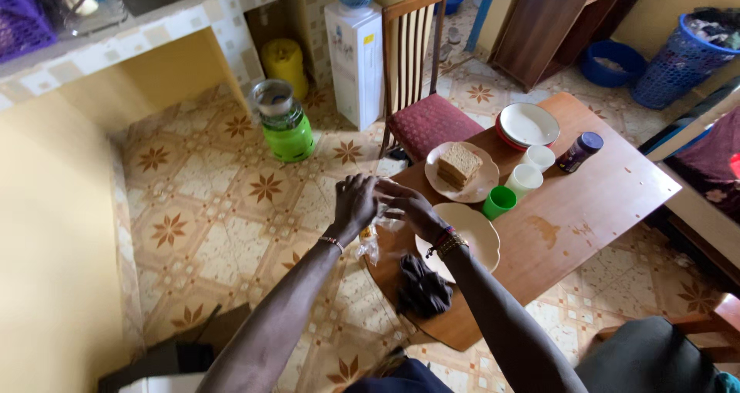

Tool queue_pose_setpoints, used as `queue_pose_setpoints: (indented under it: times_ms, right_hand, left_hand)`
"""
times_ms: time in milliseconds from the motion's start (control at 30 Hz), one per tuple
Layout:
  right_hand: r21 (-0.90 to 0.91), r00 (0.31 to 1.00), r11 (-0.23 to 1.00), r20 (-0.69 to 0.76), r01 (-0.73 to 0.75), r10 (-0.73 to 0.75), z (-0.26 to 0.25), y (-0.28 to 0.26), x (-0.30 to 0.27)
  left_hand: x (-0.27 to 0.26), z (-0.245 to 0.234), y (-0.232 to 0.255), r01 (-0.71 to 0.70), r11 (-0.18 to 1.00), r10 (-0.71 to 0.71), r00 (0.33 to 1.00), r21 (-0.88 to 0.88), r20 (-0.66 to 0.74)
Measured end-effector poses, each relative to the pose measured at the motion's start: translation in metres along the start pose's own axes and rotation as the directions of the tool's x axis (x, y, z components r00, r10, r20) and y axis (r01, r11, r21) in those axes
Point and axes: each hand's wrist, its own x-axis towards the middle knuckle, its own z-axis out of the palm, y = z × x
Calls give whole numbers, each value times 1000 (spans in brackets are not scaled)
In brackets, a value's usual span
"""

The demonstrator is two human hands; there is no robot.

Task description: The person clears a dining table by stacking plates and cups, then carries them to the kitchen sink. They also open a bread package, place a slice on a plate, and later move the bread package to a shelf. The person repeatedly transports dishes from the table to the sink.

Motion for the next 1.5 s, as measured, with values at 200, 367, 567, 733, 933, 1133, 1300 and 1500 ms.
queue_pose_setpoints:
  times_ms: [200,367,567,733,933,1133,1300,1500]
  right_hand:
    - [-164,951,953,-137,254,-277,-26,14,56]
    - [-450,717,848,-490,280,-496,-55,47,81]
    - [-200,805,966,-593,-165,15,-55,16,75]
    - [71,757,997,-652,8,40,-70,39,116]
    - [226,482,968,-864,108,148,-116,73,177]
    - [-377,207,690,-925,-618,-319,-128,62,171]
    - [-281,401,935,-899,-218,-176,-122,51,164]
    - [-159,443,987,-887,-24,-133,-96,20,164]
  left_hand:
    - [52,28,-47,161,985,-163,986,-55,-27]
    - [103,40,-64,347,881,-358,933,-321,26]
    - [152,79,-75,337,798,-329,938,-500,106]
    - [191,126,-76,396,717,-240,913,-574,330]
    - [217,168,-115,269,722,69,889,-638,453]
    - [253,203,-164,241,821,9,901,-518,433]
    - [261,169,-145,168,816,131,878,-553,460]
    - [246,93,-82,-443,780,441,890,-442,-115]
